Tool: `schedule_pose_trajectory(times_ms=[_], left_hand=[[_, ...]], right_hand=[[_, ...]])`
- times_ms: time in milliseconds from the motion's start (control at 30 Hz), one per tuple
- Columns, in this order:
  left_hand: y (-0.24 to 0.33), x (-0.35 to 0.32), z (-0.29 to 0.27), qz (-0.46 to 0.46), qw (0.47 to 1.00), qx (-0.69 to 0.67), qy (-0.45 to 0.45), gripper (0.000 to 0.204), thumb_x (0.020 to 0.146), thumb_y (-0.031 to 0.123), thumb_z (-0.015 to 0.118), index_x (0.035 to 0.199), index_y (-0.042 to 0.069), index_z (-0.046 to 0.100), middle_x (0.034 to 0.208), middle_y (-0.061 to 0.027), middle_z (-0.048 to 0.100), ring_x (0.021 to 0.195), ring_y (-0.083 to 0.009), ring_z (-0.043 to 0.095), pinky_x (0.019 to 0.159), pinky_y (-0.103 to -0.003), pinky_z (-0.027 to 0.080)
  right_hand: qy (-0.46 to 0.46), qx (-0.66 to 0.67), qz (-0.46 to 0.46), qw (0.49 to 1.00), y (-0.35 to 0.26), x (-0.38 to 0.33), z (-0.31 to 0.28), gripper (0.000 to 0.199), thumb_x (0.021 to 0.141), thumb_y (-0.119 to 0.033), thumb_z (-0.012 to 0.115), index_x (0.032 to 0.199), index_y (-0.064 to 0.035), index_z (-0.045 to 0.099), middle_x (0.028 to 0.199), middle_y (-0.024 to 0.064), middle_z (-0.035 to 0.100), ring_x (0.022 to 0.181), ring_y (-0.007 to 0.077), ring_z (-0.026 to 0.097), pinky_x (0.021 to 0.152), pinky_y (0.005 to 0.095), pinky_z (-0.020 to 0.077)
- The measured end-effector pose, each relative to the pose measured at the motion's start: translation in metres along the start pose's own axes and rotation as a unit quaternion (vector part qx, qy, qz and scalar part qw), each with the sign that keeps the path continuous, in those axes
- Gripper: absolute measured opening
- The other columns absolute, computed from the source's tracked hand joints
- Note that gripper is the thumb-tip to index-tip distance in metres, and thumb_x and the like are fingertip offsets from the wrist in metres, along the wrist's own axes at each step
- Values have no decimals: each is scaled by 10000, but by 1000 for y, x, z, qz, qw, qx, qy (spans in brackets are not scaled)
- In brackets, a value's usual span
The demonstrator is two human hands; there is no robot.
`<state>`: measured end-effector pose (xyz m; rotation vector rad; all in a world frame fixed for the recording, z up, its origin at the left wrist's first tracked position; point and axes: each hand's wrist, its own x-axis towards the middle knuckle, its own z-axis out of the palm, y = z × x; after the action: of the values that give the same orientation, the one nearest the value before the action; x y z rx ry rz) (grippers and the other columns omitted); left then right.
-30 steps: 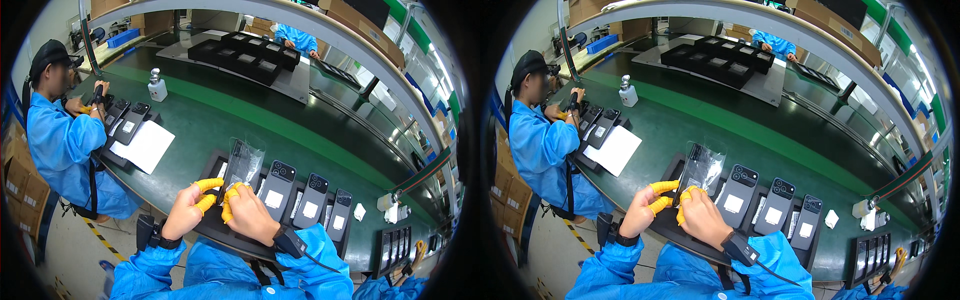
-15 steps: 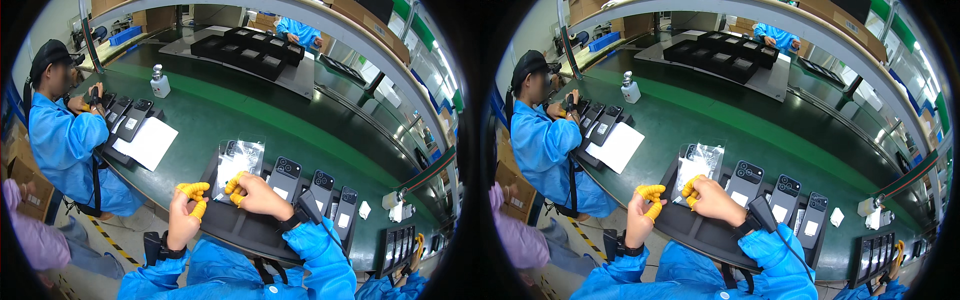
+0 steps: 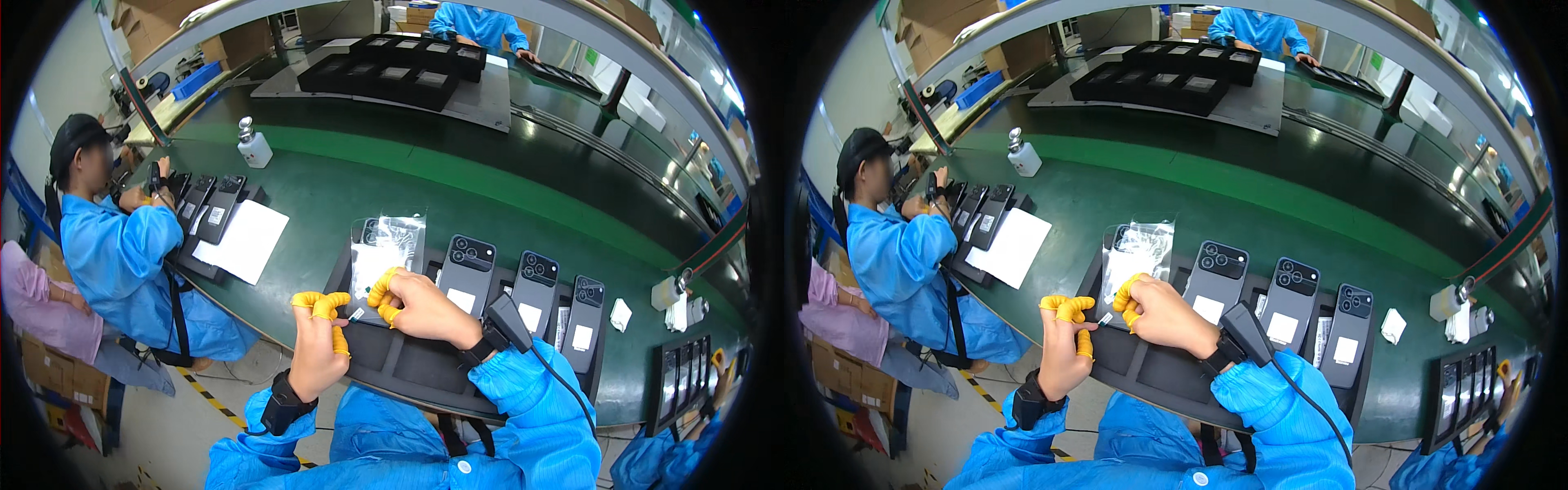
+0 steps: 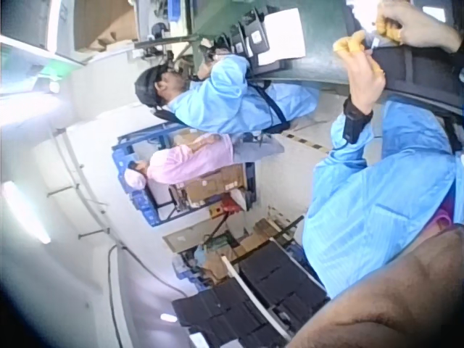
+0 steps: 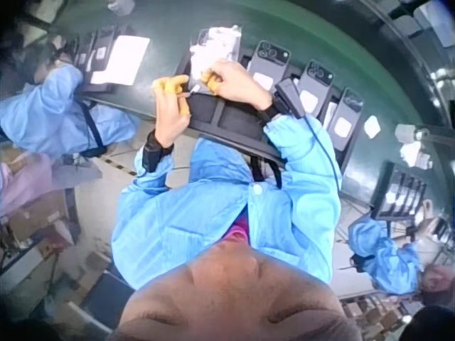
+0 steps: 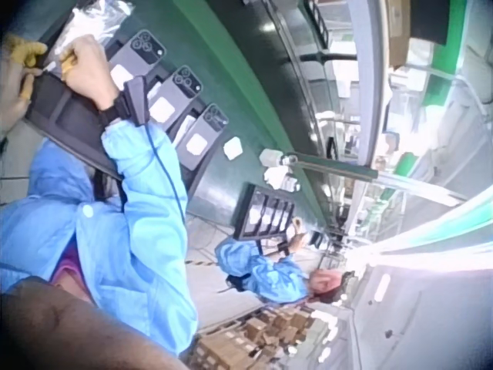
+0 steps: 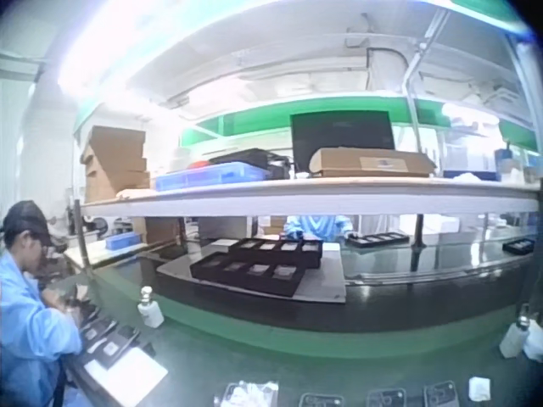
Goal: The recorder cleans the back of multiple smartphones with a cloth and solvent at a factory workstation.
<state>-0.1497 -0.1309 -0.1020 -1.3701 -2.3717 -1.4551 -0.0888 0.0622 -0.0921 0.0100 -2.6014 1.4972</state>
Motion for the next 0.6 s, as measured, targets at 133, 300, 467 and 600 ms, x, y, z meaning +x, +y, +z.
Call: schedule_pose_trajectory(times_ms=[133,300,467,600], left_hand=[[2,1,2,14,999,48,-1,545,618,-212,519,1138,-50,530,1080,-211,432,1010,-373,442,817,-351,487],[1,7,5,72,989,132,-11,556,613,-191,554,1145,-28,546,1036,-193,464,992,-378,441,837,-379,431],[3,12,5,74,986,149,-20,317,608,-173,554,910,-78,530,1164,-183,579,996,-396,435,854,-421,403],[2,13,6,22,995,98,-8,322,605,-167,565,910,-68,537,1171,-193,566,997,-394,436,852,-415,405]], right_hand=[[9,15,-17,1000,1,-1,4,236,727,63,559,947,30,639,927,152,605,781,229,621,686,319,513],[11,10,-21,1000,2,-2,4,276,688,91,535,939,37,638,946,165,606,823,256,620,697,330,506],[13,14,-28,999,2,-1,4,279,672,90,532,926,40,636,967,177,601,853,293,612,707,345,501],[14,-3,-45,999,6,0,6,289,669,89,531,935,41,634,966,176,593,853,297,602,714,338,499]])
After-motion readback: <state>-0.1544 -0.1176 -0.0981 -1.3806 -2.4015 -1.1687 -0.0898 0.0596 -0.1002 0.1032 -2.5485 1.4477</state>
